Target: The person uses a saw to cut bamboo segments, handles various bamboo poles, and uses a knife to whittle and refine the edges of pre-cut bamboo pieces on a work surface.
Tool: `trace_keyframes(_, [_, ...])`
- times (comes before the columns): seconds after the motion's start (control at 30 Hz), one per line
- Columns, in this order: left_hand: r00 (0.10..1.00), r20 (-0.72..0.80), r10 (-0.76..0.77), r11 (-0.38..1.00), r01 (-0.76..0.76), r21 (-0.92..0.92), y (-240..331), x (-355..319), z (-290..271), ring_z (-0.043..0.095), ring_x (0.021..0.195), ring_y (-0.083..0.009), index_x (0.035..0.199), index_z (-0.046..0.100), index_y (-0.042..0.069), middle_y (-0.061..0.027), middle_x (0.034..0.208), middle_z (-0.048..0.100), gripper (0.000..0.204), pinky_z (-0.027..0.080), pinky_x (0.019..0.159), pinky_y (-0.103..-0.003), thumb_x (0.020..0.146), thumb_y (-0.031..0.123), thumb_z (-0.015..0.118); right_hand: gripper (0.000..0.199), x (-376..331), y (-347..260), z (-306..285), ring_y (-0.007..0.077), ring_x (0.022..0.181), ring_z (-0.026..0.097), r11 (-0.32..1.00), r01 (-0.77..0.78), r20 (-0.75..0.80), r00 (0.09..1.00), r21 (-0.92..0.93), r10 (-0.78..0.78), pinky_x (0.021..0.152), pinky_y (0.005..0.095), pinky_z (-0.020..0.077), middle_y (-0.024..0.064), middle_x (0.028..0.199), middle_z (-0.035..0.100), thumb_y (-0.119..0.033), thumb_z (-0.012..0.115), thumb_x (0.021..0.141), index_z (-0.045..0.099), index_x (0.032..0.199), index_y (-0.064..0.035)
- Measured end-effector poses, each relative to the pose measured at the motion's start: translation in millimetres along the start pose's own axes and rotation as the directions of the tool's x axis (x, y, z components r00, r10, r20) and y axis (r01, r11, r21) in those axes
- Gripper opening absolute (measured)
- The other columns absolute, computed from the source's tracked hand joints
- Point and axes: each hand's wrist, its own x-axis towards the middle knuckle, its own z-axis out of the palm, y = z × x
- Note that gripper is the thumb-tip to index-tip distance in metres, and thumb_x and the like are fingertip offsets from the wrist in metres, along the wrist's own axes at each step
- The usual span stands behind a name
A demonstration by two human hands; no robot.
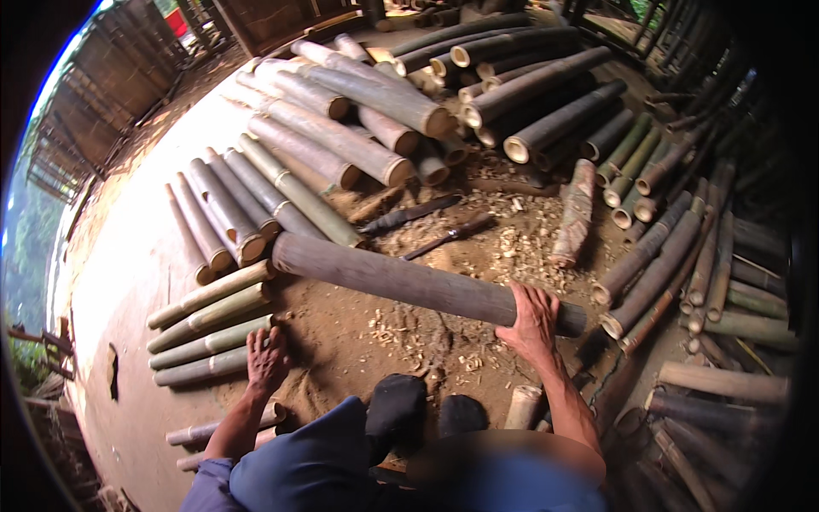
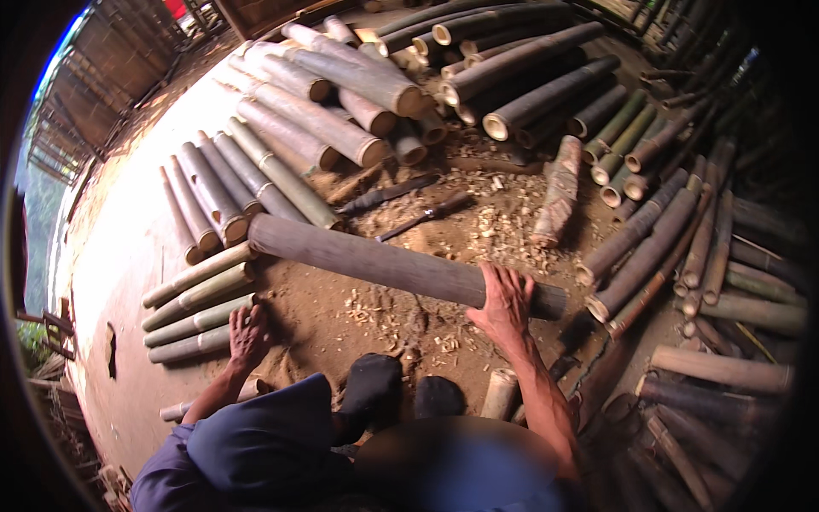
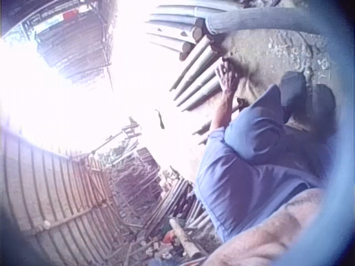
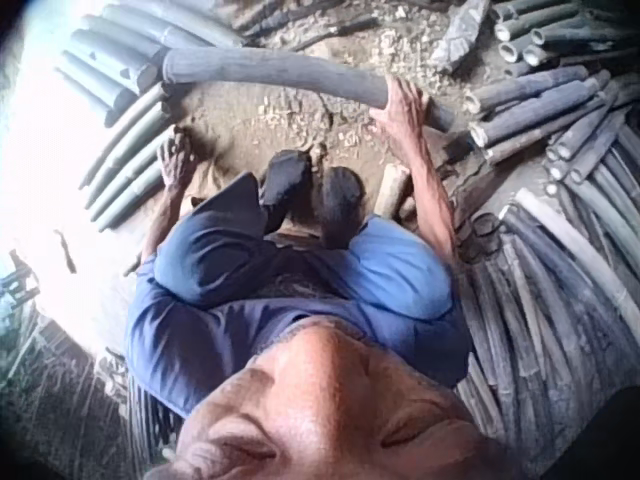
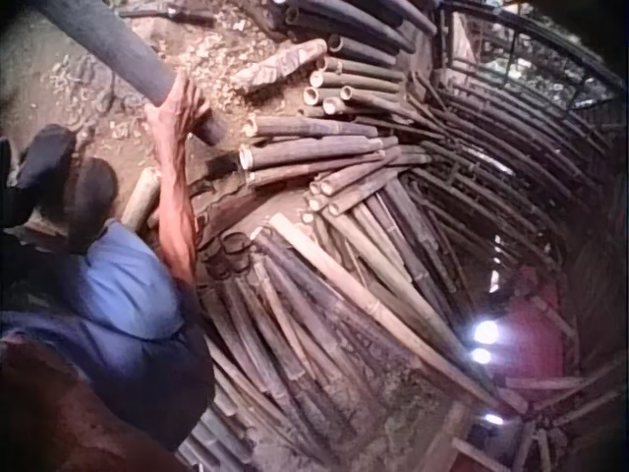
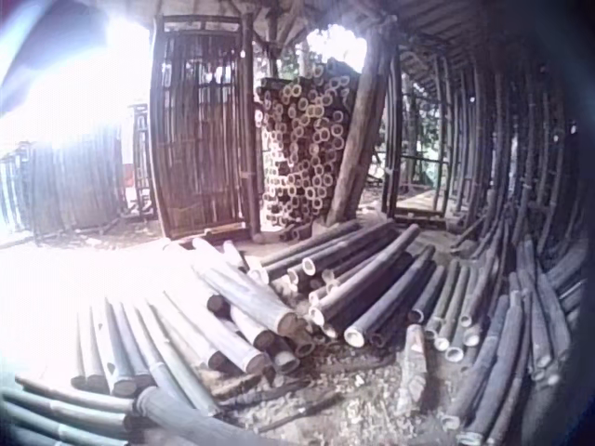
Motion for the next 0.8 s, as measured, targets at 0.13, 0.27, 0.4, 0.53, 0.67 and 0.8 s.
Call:
trace_keyframes(0.13, [0.982, -0.017, -0.189, 0.948, 0.178, -0.264, 12.8, 12.3, -41.5, 0.05, 0.135, -0.0373, 0.139, 0.061, 0.007, -0.0142, 0.135, 0.061, 0.067, 0.032, 0.121, -0.056, 0.076, 0.022, 0.08, 0.079, 6.5, -15.0, -37.9, 0.0338, 0.111, 0.068, 0.918, -0.129, 0.044, 0.992, 0.376, 0.121, 0.103, 0.0509, 0.0508, 0.0197, 0.13, 0.067, -0.021, 0.089, 0.069, 0.057, 0.14, -0.0049])
trace_keyframes(0.27, [0.994, 0.093, -0.055, 0.232, 0.104, -0.967, 123.0, 114.3, -137.1, 0.055, 0.138, -0.0319, 0.158, 0.045, 0.011, -0.0168, 0.146, 0.06, 0.105, 0.045, 0.112, -0.055, 0.072, 0.05, 0.091, 0.084, -6.1, -61.6, -27.0, 0.0367, 0.11, 0.068, 0.714, -0.235, 0.086, 0.967, 0.659, 0.238, 0.099, 0.0487, 0.0556, 0.0194, 0.125, 0.067, -0.034, 0.092, 0.077, 0.053, 0.143, 0.001])
trace_keyframes(0.4, [0.998, 0.021, 0.054, -0.462, 0.043, -0.886, 194.0, 188.7, -193.8, 0.059, 0.132, -0.0294, 0.156, 0.04, -0.002, -0.0218, 0.141, 0.06, 0.112, 0.047, 0.112, -0.047, 0.068, 0.042, 0.094, 0.085, -4.7, -99.1, 7.0, 0.0359, 0.127, 0.062, 0.903, 0.193, -0.067, 0.981, 0.384, -0.182, 0.107, 0.0489, 0.0506, 0.0273, 0.138, 0.06, -0.057, 0.07, 0.098, 0.044, 0.154, 0.001])
trace_keyframes(0.53, [0.969, 0.248, 0.012, -0.268, 0.242, -0.933, 204.4, 205.8, -189.6, 0.07, 0.076, -0.0198, 0.117, 0.062, -0.003, -0.0099, 0.092, 0.07, 0.066, 0.061, 0.069, -0.036, 0.068, 0.029, 0.09, 0.086, 87.2, 4.4, 17.6, 0.0378, 0.148, 0.046, 0.93, -0.144, -0.273, 0.931, 0.338, 0.243, 0.122, 0.0526, 0.0379, 0.0271, 0.161, 0.043, -0.049, 0.061, 0.106, 0.024, 0.165, 0.0007])
trace_keyframes(0.67, [0.983, 0.165, 0.083, -0.015, 0.167, -0.986, 188.2, 182.5, -174.1, 0.072, 0.095, -0.0246, 0.127, 0.062, -0.005, -0.0139, 0.108, 0.073, 0.083, 0.058, 0.089, -0.039, 0.061, 0.03, 0.097, 0.125, 145.3, 127.3, -5.2, 0.053, 0.152, 0.033, 0.663, -0.741, -0.134, 0.65, 0.107, 0.748, 0.121, 0.0609, 0.0349, 0.0394, 0.163, 0.029, -0.064, 0.081, 0.084, 0.014, 0.167, -0.0001])
trace_keyframes(0.8, [0.937, 0.279, 0.21, 0.348, 0.195, -0.917, 199.0, 170.2, -170.3, 0.072, 0.1, -0.0303, 0.129, 0.064, -0.001, -0.0188, 0.111, 0.074, 0.092, 0.056, 0.092, -0.043, 0.055, 0.043, 0.097, 0.129, 129.1, 244.7, 33.1, 0.0406, 0.158, 0.027, 0.655, -0.692, -0.019, 0.683, 0.304, 0.731, 0.128, 0.0482, 0.0279, 0.0411, 0.165, 0.026, -0.052, 0.083, 0.083, 0.006, 0.162, 0.0151])
